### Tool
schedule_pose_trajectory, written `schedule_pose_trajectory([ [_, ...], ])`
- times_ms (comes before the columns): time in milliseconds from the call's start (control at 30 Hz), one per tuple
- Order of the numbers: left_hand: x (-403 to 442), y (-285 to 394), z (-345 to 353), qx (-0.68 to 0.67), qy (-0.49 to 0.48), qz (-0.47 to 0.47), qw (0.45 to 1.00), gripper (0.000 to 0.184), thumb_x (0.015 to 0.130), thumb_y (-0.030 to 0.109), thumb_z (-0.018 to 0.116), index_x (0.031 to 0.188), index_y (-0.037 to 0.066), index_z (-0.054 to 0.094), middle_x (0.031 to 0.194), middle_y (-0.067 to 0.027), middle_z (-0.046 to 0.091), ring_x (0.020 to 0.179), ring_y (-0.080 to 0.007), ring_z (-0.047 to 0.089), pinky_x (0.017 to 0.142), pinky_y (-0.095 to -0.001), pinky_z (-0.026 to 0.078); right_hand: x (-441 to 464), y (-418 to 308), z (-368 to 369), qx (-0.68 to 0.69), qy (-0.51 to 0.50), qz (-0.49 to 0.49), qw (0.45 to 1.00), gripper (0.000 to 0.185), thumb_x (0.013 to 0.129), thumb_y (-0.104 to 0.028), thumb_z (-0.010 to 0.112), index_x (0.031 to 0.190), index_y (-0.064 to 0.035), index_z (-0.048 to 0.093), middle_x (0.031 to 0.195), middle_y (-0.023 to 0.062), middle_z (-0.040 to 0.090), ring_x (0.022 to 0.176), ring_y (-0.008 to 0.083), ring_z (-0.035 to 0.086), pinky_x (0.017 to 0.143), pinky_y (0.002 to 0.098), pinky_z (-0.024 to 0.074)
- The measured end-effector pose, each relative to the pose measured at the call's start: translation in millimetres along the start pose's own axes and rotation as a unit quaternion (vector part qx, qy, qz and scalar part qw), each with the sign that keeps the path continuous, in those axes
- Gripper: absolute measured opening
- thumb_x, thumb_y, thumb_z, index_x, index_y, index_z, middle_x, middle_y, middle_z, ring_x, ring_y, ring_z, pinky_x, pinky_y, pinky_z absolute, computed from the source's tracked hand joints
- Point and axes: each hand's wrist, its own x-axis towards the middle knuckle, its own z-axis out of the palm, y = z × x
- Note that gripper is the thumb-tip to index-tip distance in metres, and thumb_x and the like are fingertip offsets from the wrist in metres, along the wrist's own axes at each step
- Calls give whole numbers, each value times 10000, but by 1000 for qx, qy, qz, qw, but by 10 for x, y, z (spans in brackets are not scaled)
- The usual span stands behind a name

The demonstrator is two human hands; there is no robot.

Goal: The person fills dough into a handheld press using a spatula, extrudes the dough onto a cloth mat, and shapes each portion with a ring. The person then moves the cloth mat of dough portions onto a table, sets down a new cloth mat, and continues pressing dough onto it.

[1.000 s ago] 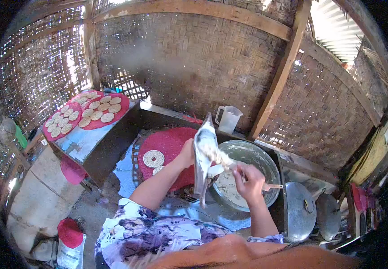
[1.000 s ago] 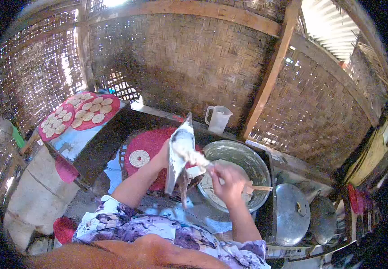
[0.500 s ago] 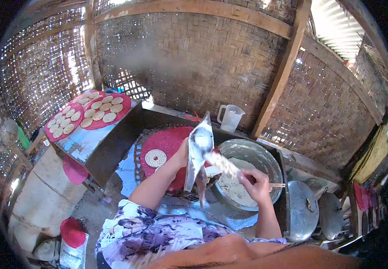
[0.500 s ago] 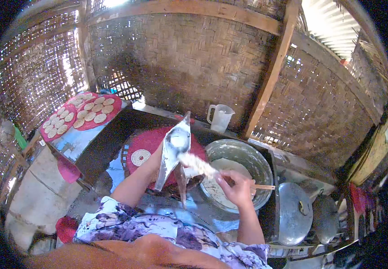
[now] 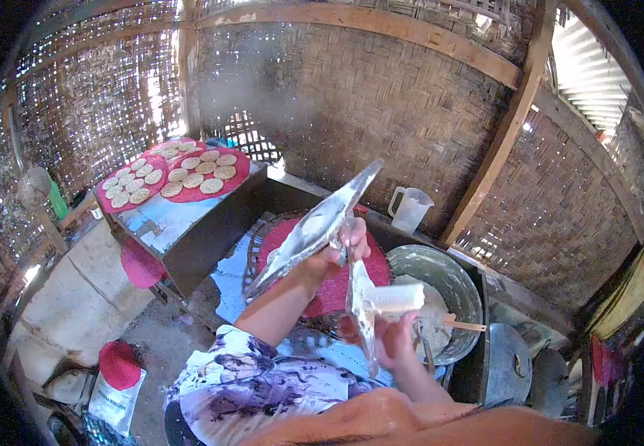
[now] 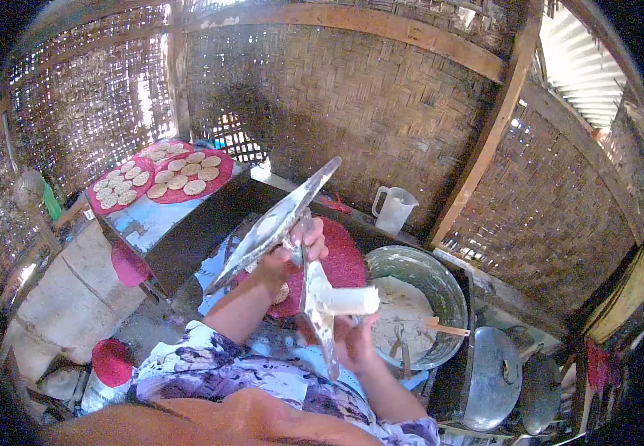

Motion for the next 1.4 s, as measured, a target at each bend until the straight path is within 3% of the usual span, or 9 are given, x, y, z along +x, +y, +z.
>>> schedule_pose_trajectory([
  [133, -72, 359, 284, 147, 33, -49, 987, 378, 696, 187, 709, 1000, 41, 538, 985, -90, 525, 875, -229, 566, 793, -388, 455, 135, -11, 227, 129, -182, 67, 973, 926, 686, -791, 275, 1218, -39, 362, 919, 269, 547, 319, 200, 417, 271, 271, 329],
  [200, -202, 339, -4, 229, 225, -178, 930, 499, 743, 264, 666, 1138, 11, 496, 1120, -121, 526, 1029, -219, 526, 873, -364, 423, 124, -170, 243, 63, -166, 11, 984, 871, 708, -738, 363, 1257, -65, 306, 1005, 260, 514, 348, 165, 444, 265, 228, 317],
  [267, -416, 571, -83, 440, -33, -82, 894, 610, 649, 270, 739, 1145, 12, 497, 1162, -131, 521, 1088, -223, 495, 940, -354, 373, 149, -331, 490, -28, -90, -65, 993, 872, 714, -691, 446, 1309, -92, 228, 1100, 245, 474, 433, 155, 501, 277, 193, 322],
  [433, -717, 778, -156, 379, 45, -281, 880, 761, 511, 248, 812, 1176, 88, 478, 1189, -111, 514, 1101, -211, 491, 1032, -397, 240, 404, -507, 940, -300, 34, -152, 941, 1026, 705, -547, 612, 1378, -113, -30, 1266, 190, 369, 680, 178, 587, 385, 208, 413],
  [700, -675, 1122, -239, 677, -50, -167, 715, 376, 568, 315, 710, 863, 124, 576, 831, -66, 585, 786, -259, 577, 712, -366, 456, 883, -325, 1120, -766, -73, -347, 536, 801, 660, -438, 697, 1292, -77, 361, 1213, 255, 386, 1068, 386, 473, 766, 398, 477],
  [967, -793, 1105, -638, 726, -138, -283, 612, 597, 518, 429, 747, 1020, 159, 571, 1039, -65, 576, 982, -239, 531, 911, -354, 379, 1071, 63, 1250, -834, -4, -298, 464, 772, 607, -433, 730, 1236, -127, 404, 1157, 237, 395, 877, 369, 557, 606, 386, 513],
  [1233, -778, 967, -964, 690, -67, -90, 715, 322, 639, 341, 641, 872, 126, 587, 855, -66, 594, 821, -231, 570, 747, -349, 445, 1398, 67, 1106, -832, 33, -246, 496, 874, 617, -482, 703, 1284, -59, 330, 1201, 234, 369, 989, 408, 491, 788, 413, 463],
  [1367, -982, 663, -1549, 762, -36, -151, 628, 552, 573, 431, 691, 1018, 131, 561, 1025, -82, 580, 988, -242, 529, 926, -357, 372, 1367, -136, 756, -475, 117, 35, 871, 990, 568, -559, 700, 1275, 15, 311, 1272, 148, 369, 1045, 265, 483, 914, 347, 361],
  [1400, -864, 683, -1570, 637, -34, -178, 750, 515, 651, 360, 643, 1084, 115, 514, 1083, -88, 553, 1023, -255, 507, 943, -368, 360, 1387, -163, 720, -449, 103, 85, 883, 988, 561, -561, 706, 1267, 12, 321, 1233, 124, 400, 1022, 241, 486, 886, 336, 374],
])
